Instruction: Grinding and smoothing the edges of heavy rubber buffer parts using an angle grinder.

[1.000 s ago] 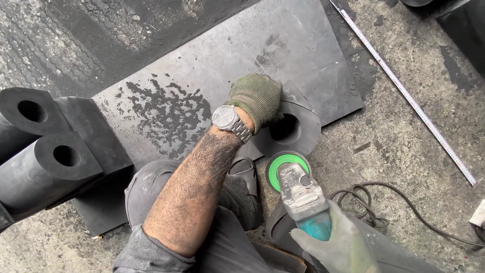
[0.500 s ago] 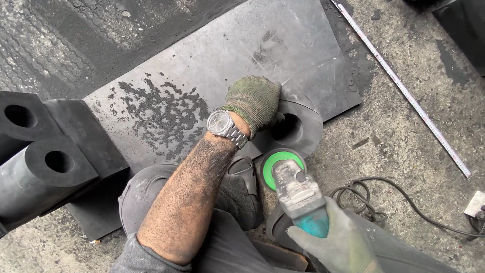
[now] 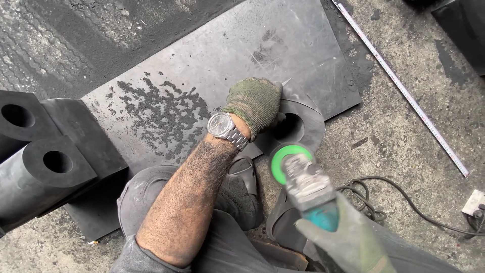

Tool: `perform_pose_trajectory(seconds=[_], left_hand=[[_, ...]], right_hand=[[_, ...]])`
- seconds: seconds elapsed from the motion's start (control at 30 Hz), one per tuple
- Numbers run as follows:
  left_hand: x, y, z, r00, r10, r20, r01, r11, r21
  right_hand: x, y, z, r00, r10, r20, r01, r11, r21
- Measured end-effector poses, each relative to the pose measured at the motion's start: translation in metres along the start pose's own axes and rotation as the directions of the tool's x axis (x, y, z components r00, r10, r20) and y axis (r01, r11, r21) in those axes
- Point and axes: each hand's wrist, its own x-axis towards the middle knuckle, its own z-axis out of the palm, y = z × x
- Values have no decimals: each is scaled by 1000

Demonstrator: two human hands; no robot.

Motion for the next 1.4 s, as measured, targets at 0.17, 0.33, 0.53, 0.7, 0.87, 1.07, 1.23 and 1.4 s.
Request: perform_pose_trajectory(seconds=[0.17,0.33,0.53,0.7,0.87,1.07,1.23,1.4], left_hand=[[-9,11,-19,992,-65,105,65,998,3],[0,9,-7,996,-42,75,43,999,-10],[3,8,0,998,-29,47,29,1000,8],[11,4,12,1000,-16,19,16,1000,5],[4,6,-1,999,-34,24,34,999,3],[13,-3,15,998,12,-55,-12,1000,-8],[7,6,-4,997,-51,51,50,998,25],[12,1,9,1000,-4,-25,4,1000,1]], right_hand=[[-5,-24,-28,967,69,-245,-70,998,5],[-8,-23,-7,988,85,-125,-89,996,-25],[-5,0,-2,994,109,-18,-110,993,-53],[-7,0,-7,978,115,-174,-115,993,11],[-6,9,13,1000,-29,5,29,993,111],[-10,-9,-13,986,99,-135,-73,980,183],[-13,-19,-2,993,92,-79,-85,993,87],[-14,-5,4,981,174,85,-171,984,-43]])
